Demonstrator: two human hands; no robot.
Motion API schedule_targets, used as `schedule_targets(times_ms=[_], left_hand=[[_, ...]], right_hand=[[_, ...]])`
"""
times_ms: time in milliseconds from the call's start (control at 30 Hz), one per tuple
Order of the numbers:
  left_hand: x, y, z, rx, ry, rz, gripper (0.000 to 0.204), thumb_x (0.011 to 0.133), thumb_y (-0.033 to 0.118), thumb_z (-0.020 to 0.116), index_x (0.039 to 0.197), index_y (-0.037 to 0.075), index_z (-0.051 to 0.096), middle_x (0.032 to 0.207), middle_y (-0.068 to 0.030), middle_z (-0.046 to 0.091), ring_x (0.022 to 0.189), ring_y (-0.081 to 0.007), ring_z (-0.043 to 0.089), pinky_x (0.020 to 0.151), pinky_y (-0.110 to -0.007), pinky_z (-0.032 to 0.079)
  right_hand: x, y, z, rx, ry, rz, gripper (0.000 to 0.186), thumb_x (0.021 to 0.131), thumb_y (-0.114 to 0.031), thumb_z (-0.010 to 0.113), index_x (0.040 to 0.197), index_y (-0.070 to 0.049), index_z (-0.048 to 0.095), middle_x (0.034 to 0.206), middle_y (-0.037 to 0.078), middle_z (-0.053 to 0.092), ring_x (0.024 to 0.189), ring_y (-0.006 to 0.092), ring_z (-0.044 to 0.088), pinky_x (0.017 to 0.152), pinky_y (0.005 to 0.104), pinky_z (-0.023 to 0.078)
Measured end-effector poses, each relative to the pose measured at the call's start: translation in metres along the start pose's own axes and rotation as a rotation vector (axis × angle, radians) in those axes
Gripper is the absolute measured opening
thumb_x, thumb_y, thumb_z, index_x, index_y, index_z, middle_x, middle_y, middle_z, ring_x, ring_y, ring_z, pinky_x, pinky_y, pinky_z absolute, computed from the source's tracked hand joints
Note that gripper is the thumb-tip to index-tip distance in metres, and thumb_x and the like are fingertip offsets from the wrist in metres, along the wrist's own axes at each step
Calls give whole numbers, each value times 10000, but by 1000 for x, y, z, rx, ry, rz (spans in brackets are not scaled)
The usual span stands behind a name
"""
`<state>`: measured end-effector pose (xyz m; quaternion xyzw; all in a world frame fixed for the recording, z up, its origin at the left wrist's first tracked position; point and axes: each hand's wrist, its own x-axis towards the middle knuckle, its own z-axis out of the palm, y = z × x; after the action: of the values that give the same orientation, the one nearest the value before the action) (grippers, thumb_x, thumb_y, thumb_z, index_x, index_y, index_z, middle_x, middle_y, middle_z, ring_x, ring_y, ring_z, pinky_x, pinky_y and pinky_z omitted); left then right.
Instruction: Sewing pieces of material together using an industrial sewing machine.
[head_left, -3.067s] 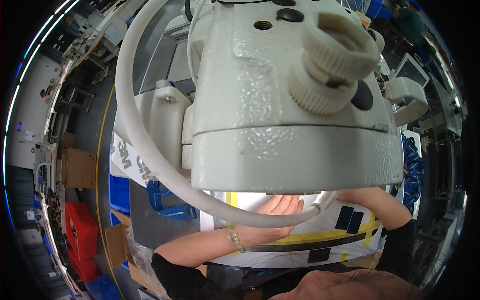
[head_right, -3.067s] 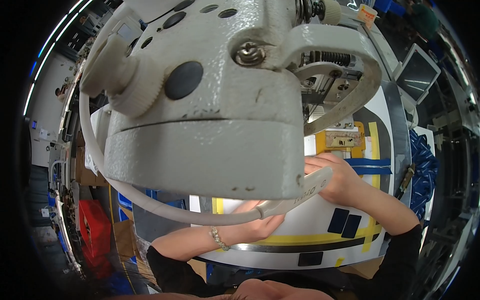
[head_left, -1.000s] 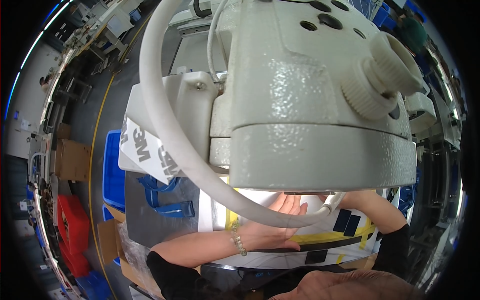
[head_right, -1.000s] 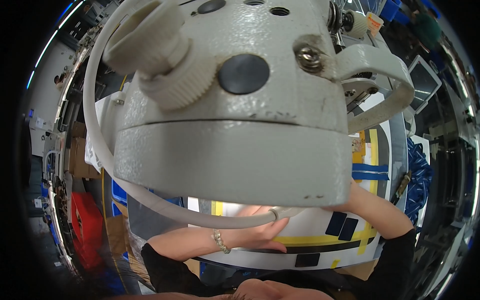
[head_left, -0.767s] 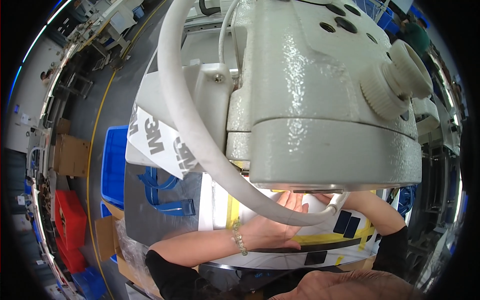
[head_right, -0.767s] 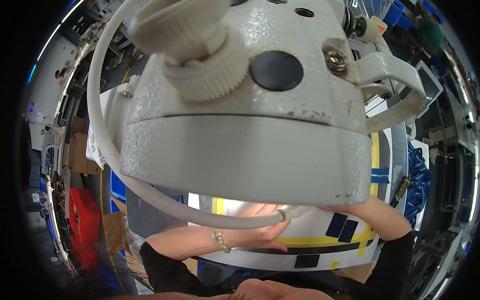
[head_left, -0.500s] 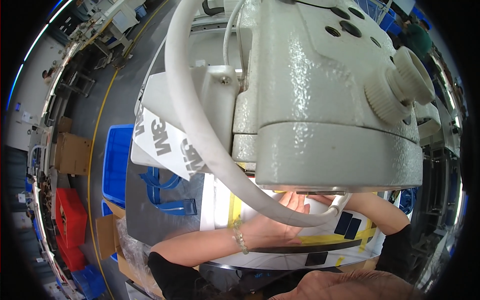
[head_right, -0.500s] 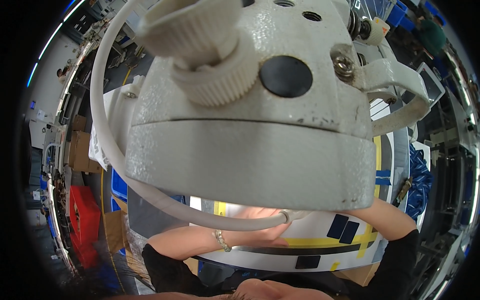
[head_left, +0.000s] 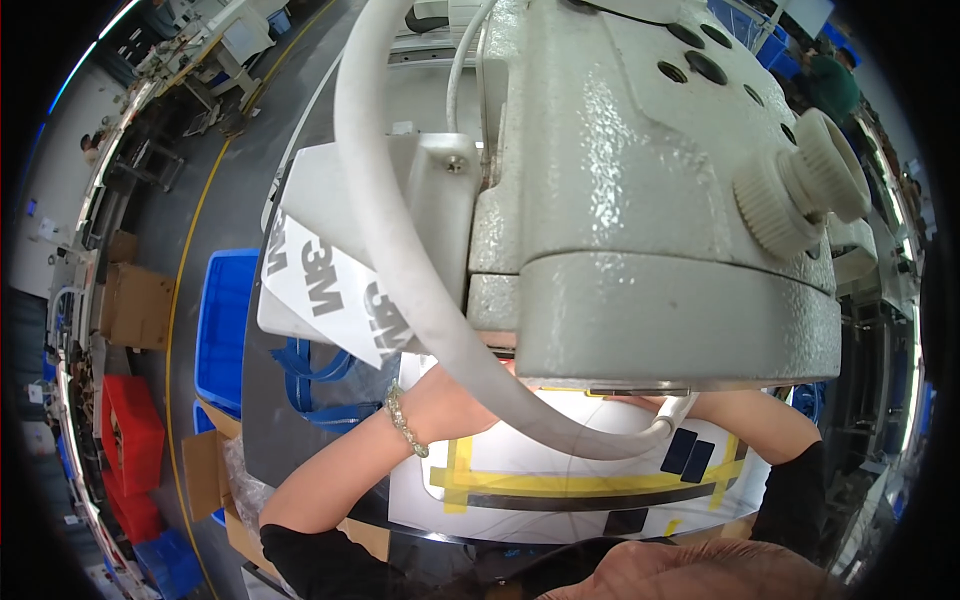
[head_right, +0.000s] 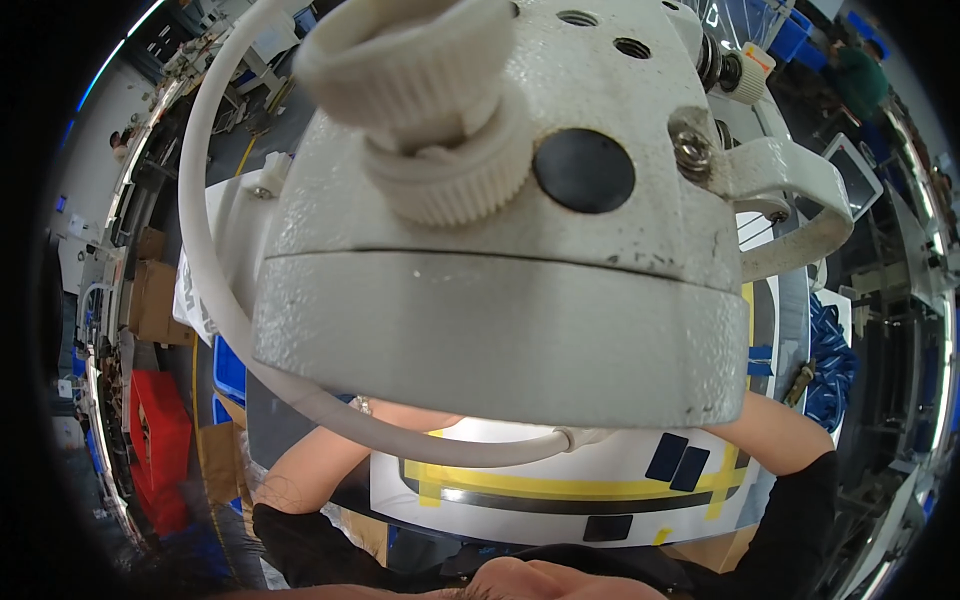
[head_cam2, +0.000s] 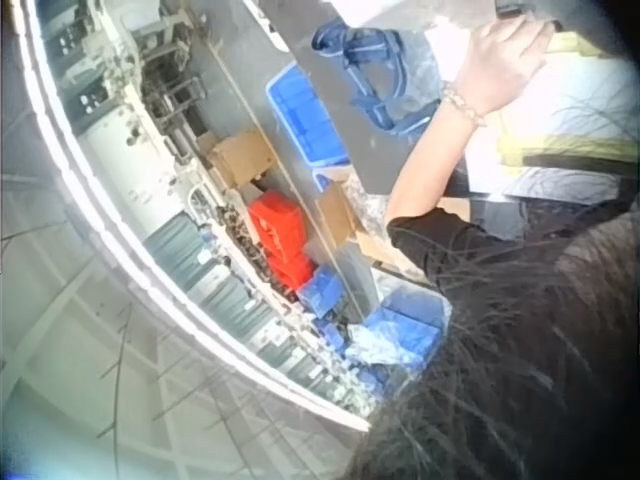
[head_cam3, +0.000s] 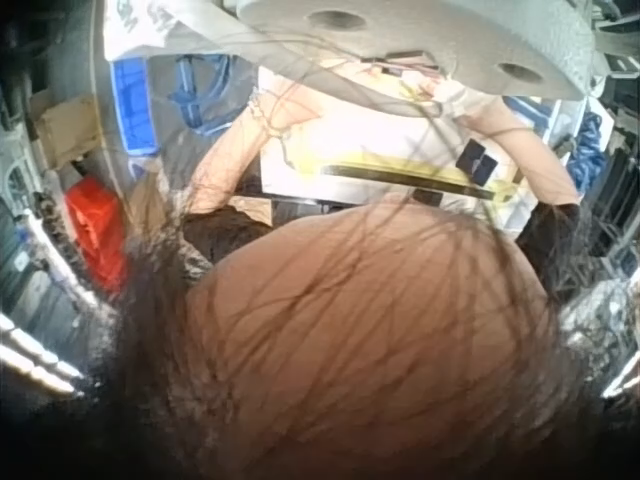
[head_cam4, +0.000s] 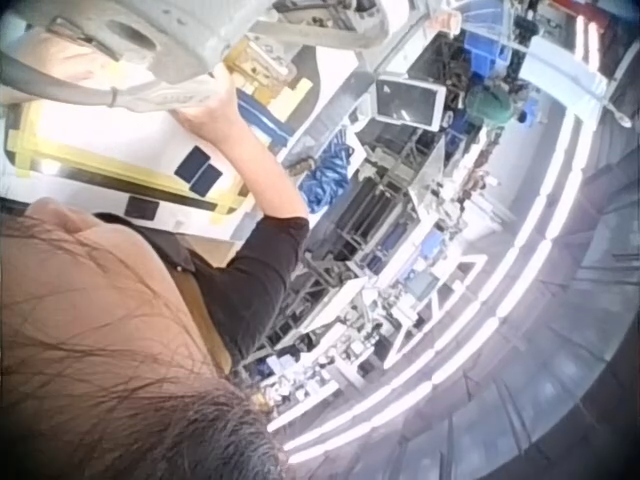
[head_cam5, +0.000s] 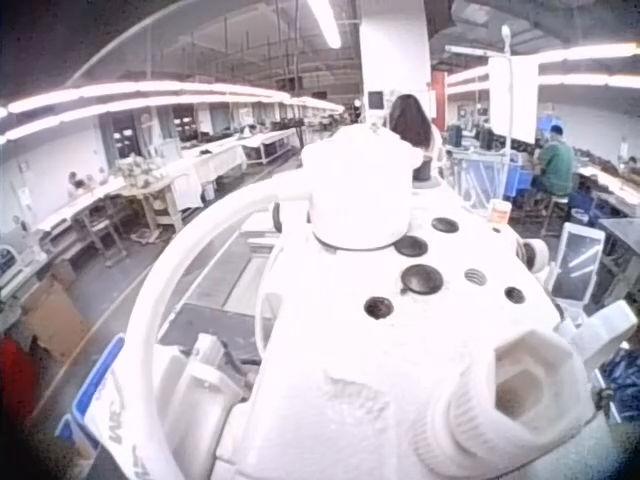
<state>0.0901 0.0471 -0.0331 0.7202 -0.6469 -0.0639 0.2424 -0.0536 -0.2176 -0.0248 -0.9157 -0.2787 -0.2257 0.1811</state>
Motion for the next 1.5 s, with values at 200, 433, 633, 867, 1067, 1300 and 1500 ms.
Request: schedule_targets(times_ms=[200, 433, 633, 867, 1067, 1300, 1500], left_hand=[[13, -3, -5, -182, -131, -101, 118, 791, 131, 579, 893, 75, 598, 649, -90, 572, 629, -274, 570, 591, -388, 449], [19, -11, -11, -291, -322, -260, 426, 857, 398, 584, 1200, 146, 570, 892, -112, 663, 799, -259, 621, 734, -355, 480], [22, -3, -24, -384, -348, -294, 452, 893, 412, 533, 1235, 117, 548, 1139, -126, 611, 1062, -277, 564, 931, -343, 425], [43, 9, -39, -352, -385, -324, 430, 855, 420, 592, 1176, 134, 609, 1202, -56, 588, 1096, -221, 543, 937, -328, 408], [29, 1, -31, -293, -419, -364, 366, 927, 347, 489, 1205, 127, 584, 1241, -58, 561, 1129, -202, 521, 985, -300, 370], [45, -4, -34, -452, -657, -308, 378, 935, 407, 456, 1225, 196, 577, 1126, -56, 620, 1009, -168, 577, 879, -303, 426], [43, 2, -41, -151, -444, -116, 292, 947, 369, 456, 1204, 321, 588, 1081, -47, 643, 936, -197, 608, 806, -314, 460]], right_hand=[[-16, 9, 16, 346, 145, 78, 94, 683, -124, 661, 719, -200, 703, 709, -55, 683, 672, 136, 657, 802, 382, 495], [-7, 2, -10, -13, -450, 123, 212, 642, -144, 701, 846, -202, 712, 870, -31, 697, 791, 191, 661, 776, 363, 507], [-11, 8, 5, 183, -325, 190, 274, 726, -145, 664, 1000, -146, 655, 996, 28, 652, 924, 216, 613, 846, 340, 472], [-16, 2, 8, 140, -206, 179, 331, 762, -116, 659, 1091, -100, 623, 1065, 58, 632, 997, 227, 592, 900, 315, 447], [-8, 14, 17, 191, -149, 80, 334, 761, -126, 672, 1089, -92, 619, 1065, 45, 642, 1006, 193, 594, 919, 305, 430], [5, -1, -15, 466, -447, 556, 363, 757, -131, 691, 1113, -117, 622, 1127, 53, 614, 1082, 212, 553, 924, 337, 435], [14, -2, -10, 499, -444, 579, 400, 745, -122, 717, 1132, -123, 616, 1160, 74, 594, 1084, 225, 550, 935, 342, 437]])
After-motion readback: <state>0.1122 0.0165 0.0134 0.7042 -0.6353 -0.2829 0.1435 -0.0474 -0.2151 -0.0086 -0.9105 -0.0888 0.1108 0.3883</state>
